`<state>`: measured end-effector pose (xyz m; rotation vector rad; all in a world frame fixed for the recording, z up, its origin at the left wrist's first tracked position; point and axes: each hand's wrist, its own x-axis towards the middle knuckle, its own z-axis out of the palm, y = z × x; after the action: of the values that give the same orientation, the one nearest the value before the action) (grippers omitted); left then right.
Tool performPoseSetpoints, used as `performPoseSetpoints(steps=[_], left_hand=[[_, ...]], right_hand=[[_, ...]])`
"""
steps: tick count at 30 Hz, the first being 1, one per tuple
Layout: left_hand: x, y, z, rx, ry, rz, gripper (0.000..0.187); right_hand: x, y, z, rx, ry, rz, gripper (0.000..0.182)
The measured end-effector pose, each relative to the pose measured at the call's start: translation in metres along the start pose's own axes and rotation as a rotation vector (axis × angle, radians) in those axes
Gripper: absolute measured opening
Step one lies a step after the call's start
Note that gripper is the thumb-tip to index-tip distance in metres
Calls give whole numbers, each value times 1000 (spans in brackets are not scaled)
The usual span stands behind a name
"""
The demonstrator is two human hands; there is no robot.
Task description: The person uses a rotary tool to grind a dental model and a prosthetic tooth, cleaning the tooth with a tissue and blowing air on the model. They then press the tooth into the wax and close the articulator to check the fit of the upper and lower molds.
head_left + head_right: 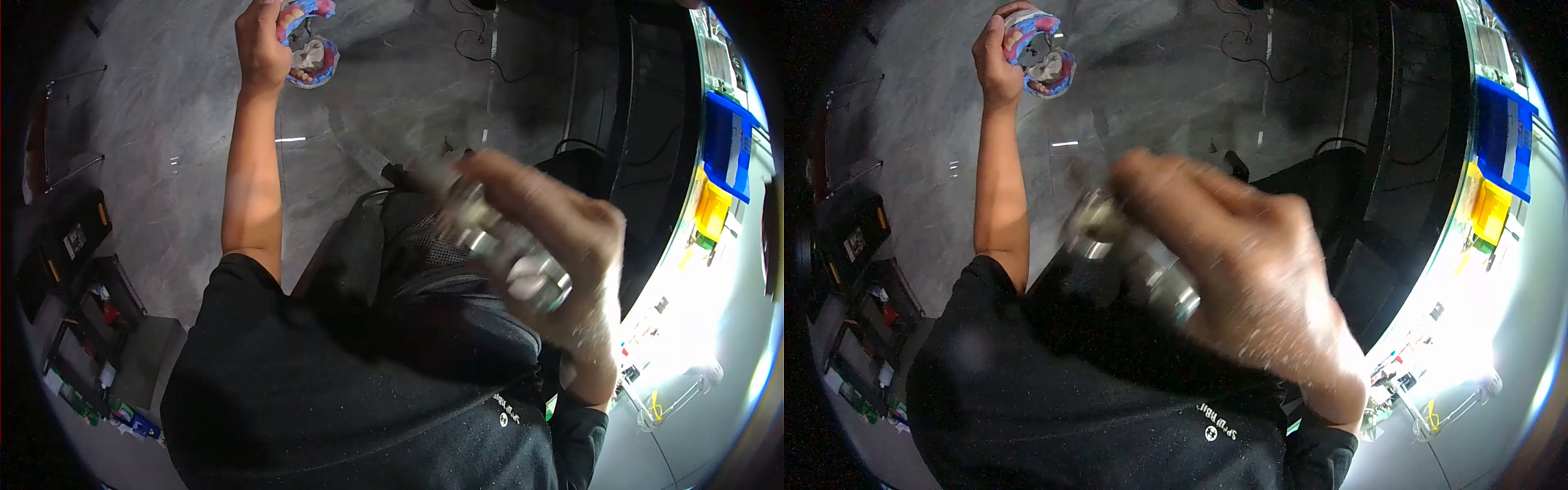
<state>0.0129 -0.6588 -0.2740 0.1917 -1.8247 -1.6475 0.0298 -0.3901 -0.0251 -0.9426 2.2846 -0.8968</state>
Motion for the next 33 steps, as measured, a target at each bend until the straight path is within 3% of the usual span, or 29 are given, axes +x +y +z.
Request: performPoseSetpoints(steps=[1,3,4,7,8,10,11,12,13,15,16,19,20,23,27,30,33], left_hand=[[1,-9,-4,68,-3,55,47],[1,-35,-18,207,-8,160,47],[1,-32,-19,-75,-34,-9,46],[-2,-37,-15,-79,67,14,47],[-1,-50,-19,116,69,247,46],[-1,-48,-26,-141,51,75,38],[-1,-46,-22,-281,41,-14,34],[-9,-91,-32,274,129,435,25],[-6,-84,-29,351,106,481,25],[-3,-67,-33,524,52,565,28],[-6,-66,-28,698,263,538,28],[-1,-42,-19,-172,55,-60,40],[-2,-40,-15,92,92,60,50],[-1,-38,-22,-178,49,-88,47],[-3,-30,-15,86,120,-11,47],[-4,-34,-28,185,139,64,41],[-4,-31,-32,201,177,41,41]], right_hand=[[2,5,-2,-6,51,9,39],[-1,-5,-9,37,-259,5,40],[-2,-4,-10,-10,-327,-37,39],[-1,6,-6,-62,-15,76,40],[-1,14,-13,14,-168,-25,43],[0,21,-14,-73,-118,-69,40],[3,22,-17,-46,-32,19,38],[6,22,-20,-10,59,106,36],[8,23,-23,32,152,187,33],[5,25,-28,44,188,146,40],[5,23,-27,-1,144,103,41],[4,35,-20,-151,137,-41,43],[6,39,-19,-160,159,-37,42],[11,46,-24,-79,234,113,35],[9,89,-47,325,277,334,35],[4,158,-44,603,265,285,39],[1,172,-31,553,360,379,41]])
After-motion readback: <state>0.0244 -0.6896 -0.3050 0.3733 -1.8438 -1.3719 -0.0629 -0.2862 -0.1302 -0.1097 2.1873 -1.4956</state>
